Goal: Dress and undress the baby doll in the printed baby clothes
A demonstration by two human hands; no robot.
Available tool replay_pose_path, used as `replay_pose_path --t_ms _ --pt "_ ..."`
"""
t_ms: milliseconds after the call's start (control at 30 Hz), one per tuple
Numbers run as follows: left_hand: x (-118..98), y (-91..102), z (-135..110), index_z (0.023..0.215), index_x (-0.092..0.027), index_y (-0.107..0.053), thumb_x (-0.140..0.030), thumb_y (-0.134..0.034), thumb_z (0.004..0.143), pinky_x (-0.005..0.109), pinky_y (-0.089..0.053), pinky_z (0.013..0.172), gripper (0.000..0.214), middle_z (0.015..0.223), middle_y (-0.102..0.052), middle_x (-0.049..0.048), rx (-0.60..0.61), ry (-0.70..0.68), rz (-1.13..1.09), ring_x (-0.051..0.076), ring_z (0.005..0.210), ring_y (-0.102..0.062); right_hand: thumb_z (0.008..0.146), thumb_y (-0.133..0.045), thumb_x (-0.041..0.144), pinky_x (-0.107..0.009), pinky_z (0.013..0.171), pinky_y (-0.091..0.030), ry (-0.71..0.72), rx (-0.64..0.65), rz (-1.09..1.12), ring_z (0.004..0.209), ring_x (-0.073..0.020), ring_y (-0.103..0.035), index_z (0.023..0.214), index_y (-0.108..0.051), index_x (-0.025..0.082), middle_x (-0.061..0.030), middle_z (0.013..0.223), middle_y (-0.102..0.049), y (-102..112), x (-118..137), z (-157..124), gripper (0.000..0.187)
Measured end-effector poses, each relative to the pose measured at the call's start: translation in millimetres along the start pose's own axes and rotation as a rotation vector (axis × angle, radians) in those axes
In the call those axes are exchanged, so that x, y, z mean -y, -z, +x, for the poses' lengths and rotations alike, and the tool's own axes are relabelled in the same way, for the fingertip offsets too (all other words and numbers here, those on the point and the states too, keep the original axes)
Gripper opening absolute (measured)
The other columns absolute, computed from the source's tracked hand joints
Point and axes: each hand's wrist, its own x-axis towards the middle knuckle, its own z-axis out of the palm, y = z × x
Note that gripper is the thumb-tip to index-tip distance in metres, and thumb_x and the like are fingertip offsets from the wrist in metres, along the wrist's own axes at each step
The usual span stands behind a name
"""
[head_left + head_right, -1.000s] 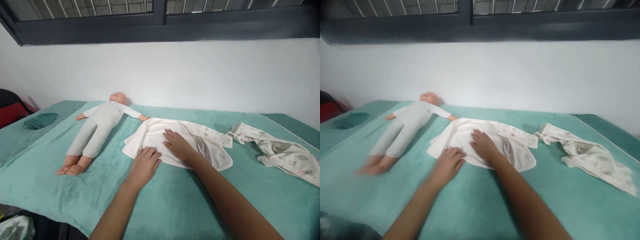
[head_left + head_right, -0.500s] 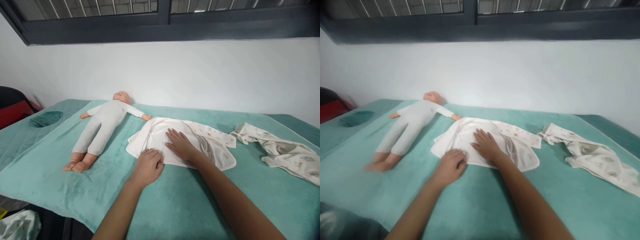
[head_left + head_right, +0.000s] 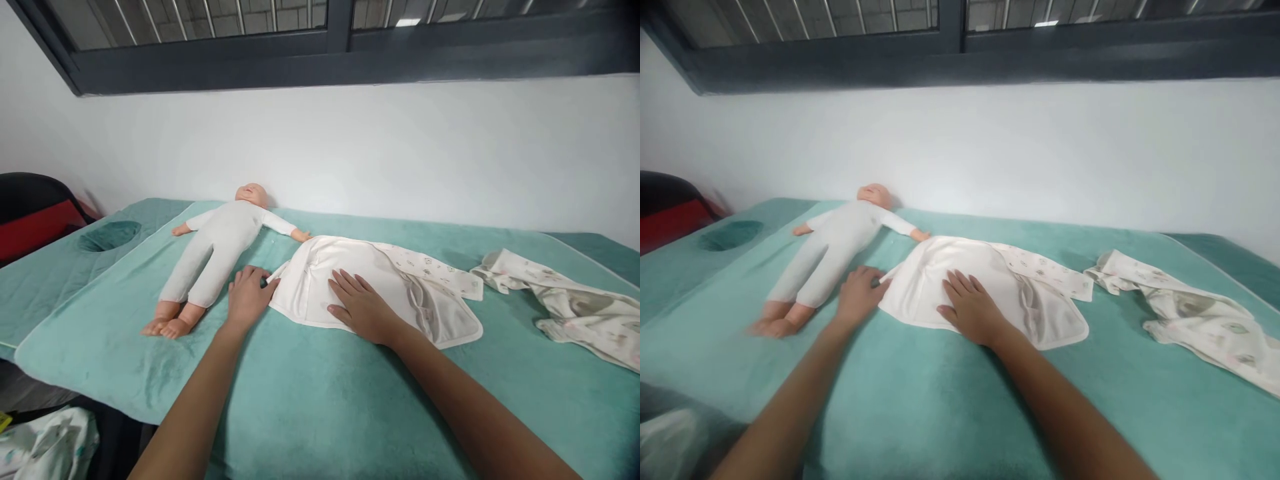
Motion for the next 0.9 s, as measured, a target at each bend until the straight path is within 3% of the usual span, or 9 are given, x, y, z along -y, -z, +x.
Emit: replay_pose_path --t_ms 67,167,233,333,567,733,900 --pt "-1.5 -1.2 4.5 0.087 -0.021 -0.065 -0.044 -0.053 0.084 0.03 -0.042 0.072 0.026 0.086 -0.063 0.0032 -0.02 0.037 -0.128 0.02 0.083 -0.057 0.1 -0.028 0.052 -0.048 0.12 -0.021 -0.005 -0.004 0.015 0.149 -0.0247 -0.018 0.148 -0.039 0.014 -0.0099 0.158 -0.029 1.1 -0.1 0.5 0.062" --pt "-1.1 -1.2 17.7 0.089 -0.02 -0.061 -0.04 -0.051 0.086 0.025 -0.041 0.065 0.023 0.071 -0.056 -0.0022 -0.175 0.129 -0.339 0.015 0.068 -0.052 0.1 -0.028 0.051 -0.046 0.121 -0.021 -0.023 0.001 0.032 0.149 -0.0224 -0.019 0.148 -0.04 0.016 -0.0084 0.158 -0.03 1.5 -0.6 1.8 0.06" --pt "0.9 -2.6 31.0 0.091 -0.019 -0.06 -0.038 -0.051 0.087 0.025 -0.042 0.066 0.021 0.073 -0.057 -0.002 -0.276 0.128 -0.37 0.015 0.069 -0.053 0.101 -0.027 0.05 -0.044 0.121 -0.021 -0.055 0.007 0.041 0.149 -0.0212 -0.019 0.148 -0.039 0.016 -0.0079 0.158 -0.028 0.7 -1.6 3.7 0.06" --pt "3.6 -9.6 52.4 0.097 -0.019 -0.06 -0.032 -0.047 0.089 0.028 -0.045 0.076 0.02 0.085 -0.064 0.0022 -0.336 0.044 -0.303 0.018 0.08 -0.058 0.101 -0.026 0.05 -0.043 0.121 -0.02 -0.122 0.007 0.04 0.149 -0.0214 -0.018 0.149 -0.038 0.013 -0.009 0.159 -0.024 -1.0 -3.3 7.3 0.062" --pt "7.7 -27.0 78.6 0.112 -0.019 -0.059 -0.014 -0.042 0.087 0.038 -0.048 0.087 0.03 0.11 -0.067 0.0108 -0.345 0.001 -0.104 0.027 0.102 -0.062 0.1 -0.025 0.052 -0.045 0.121 -0.017 -0.233 0.017 0.001 0.15 -0.0231 -0.015 0.15 -0.035 0.01 -0.0087 0.16 -0.021 -0.8 -0.8 10.4 0.066" --pt "4.9 -25.7 70.3 0.115 -0.019 -0.061 0.001 -0.041 0.072 0.038 -0.048 0.091 0.051 0.119 -0.065 0.0104 -0.351 -0.14 -0.013 0.027 0.11 -0.06 0.1 -0.021 0.054 -0.043 0.121 -0.016 -0.294 0.008 -0.038 0.15 -0.0231 -0.015 0.151 -0.032 0.007 -0.0099 0.16 -0.02 -6.2 -5.9 18.6 0.07" --pt "-5.7 -23.5 56.1 0.108 -0.019 -0.065 -0.005 -0.042 0.079 0.036 -0.046 0.095 0.04 0.113 -0.069 0.008 -0.267 -0.306 -0.036 0.025 0.108 -0.062 0.1 -0.023 0.05 -0.043 0.12 -0.017 -0.285 -0.021 -0.063 0.149 -0.0243 -0.018 0.15 -0.032 0.004 -0.0138 0.159 -0.023 -16.5 -14.6 44.1 0.068"
